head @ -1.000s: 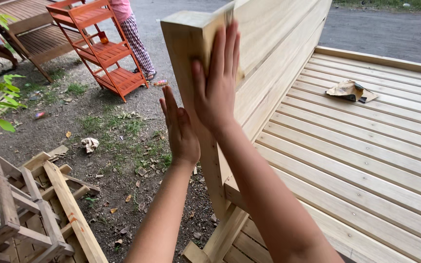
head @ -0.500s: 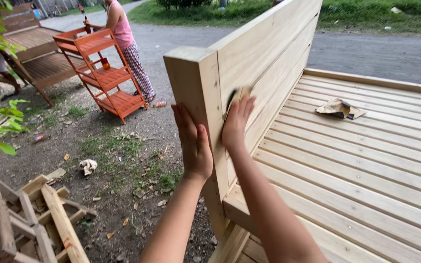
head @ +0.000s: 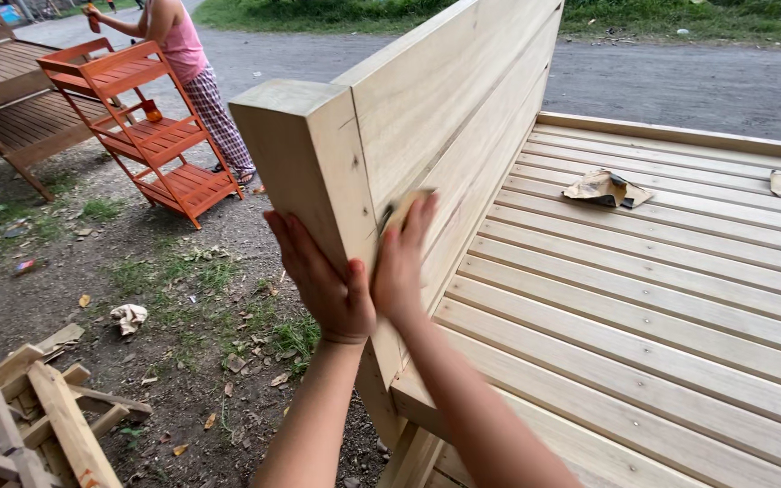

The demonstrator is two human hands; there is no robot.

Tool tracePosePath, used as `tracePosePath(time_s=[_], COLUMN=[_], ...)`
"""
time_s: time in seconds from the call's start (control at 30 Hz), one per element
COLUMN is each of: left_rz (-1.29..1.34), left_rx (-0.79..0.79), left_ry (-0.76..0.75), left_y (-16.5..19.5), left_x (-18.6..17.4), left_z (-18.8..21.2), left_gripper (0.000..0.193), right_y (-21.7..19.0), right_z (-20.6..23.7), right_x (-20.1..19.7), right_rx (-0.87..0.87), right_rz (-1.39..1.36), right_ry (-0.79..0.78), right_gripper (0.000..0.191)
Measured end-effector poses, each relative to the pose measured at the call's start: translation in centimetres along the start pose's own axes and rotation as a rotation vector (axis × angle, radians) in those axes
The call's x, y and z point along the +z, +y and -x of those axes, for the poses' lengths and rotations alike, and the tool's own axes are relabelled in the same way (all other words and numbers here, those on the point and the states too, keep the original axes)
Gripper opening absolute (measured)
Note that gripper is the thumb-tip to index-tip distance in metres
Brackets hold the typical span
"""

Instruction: The person sands a slatted wooden furniture frame with sheets of sandpaper held by hand. They rub the sandpaper along the flat slats, then work along the front edge rail, the corner post, and the end panels, repositioning repeatedly to cover different surfaces of the frame.

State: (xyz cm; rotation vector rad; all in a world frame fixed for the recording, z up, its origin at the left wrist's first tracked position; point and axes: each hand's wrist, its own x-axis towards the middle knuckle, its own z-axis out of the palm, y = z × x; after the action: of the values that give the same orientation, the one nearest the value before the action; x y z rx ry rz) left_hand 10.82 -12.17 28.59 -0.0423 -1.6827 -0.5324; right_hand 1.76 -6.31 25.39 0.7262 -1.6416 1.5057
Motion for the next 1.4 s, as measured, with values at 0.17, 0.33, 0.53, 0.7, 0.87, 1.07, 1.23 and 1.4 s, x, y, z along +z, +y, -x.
tracePosePath(time_s=[0.17,0.33,0.53,0.7,0.87,1.07,1.23,1.4], left_rz=[0.000,0.004,0.004,0.019,0.034,0.043,0.011,0.021], left_rx=[-0.007,-0.015,-0.036,-0.029,-0.032,-0.024,-0.026,-0.035], left_ry=[-0.012,-0.014,-0.016,-0.013,-0.024,-0.015,-0.011,-0.027], left_y=[0.0,0.1,0.2,0.2,0.4,0.2,0.0,0.1], left_x=[-0.3,-0.6,-0.7,-0.9,-1.0,-0.9,-0.9,-0.9], left_z=[0.4,0.5,0.7,0.8,1.2,2.1,2.3,2.3], left_gripper=[0.083,0.083,0.085,0.085,0.086,0.085,0.085,0.083], right_y=[0.5,1.6,0.4,2.3,-0.6,3.0,4.6,0.0], right_z=[0.6,-2.6,1.5,-1.1,2.6,0.5,-0.7,4.3], right_x=[0.1,-0.1,0.2,-0.1,-0.4,-0.7,-0.2,-0.6], right_rx=[0.069,0.309,0.048,0.307,0.003,0.208,0.291,0.122], right_rz=[-0.181,-0.107,-0.078,-0.130,-0.020,-0.111,-0.080,-0.024], right_ry=[0.001,-0.002,0.003,0.008,0.025,-0.014,0.018,-0.027], right_gripper=[0.066,0.066,0.069,0.068,0.066,0.067,0.068,0.070])
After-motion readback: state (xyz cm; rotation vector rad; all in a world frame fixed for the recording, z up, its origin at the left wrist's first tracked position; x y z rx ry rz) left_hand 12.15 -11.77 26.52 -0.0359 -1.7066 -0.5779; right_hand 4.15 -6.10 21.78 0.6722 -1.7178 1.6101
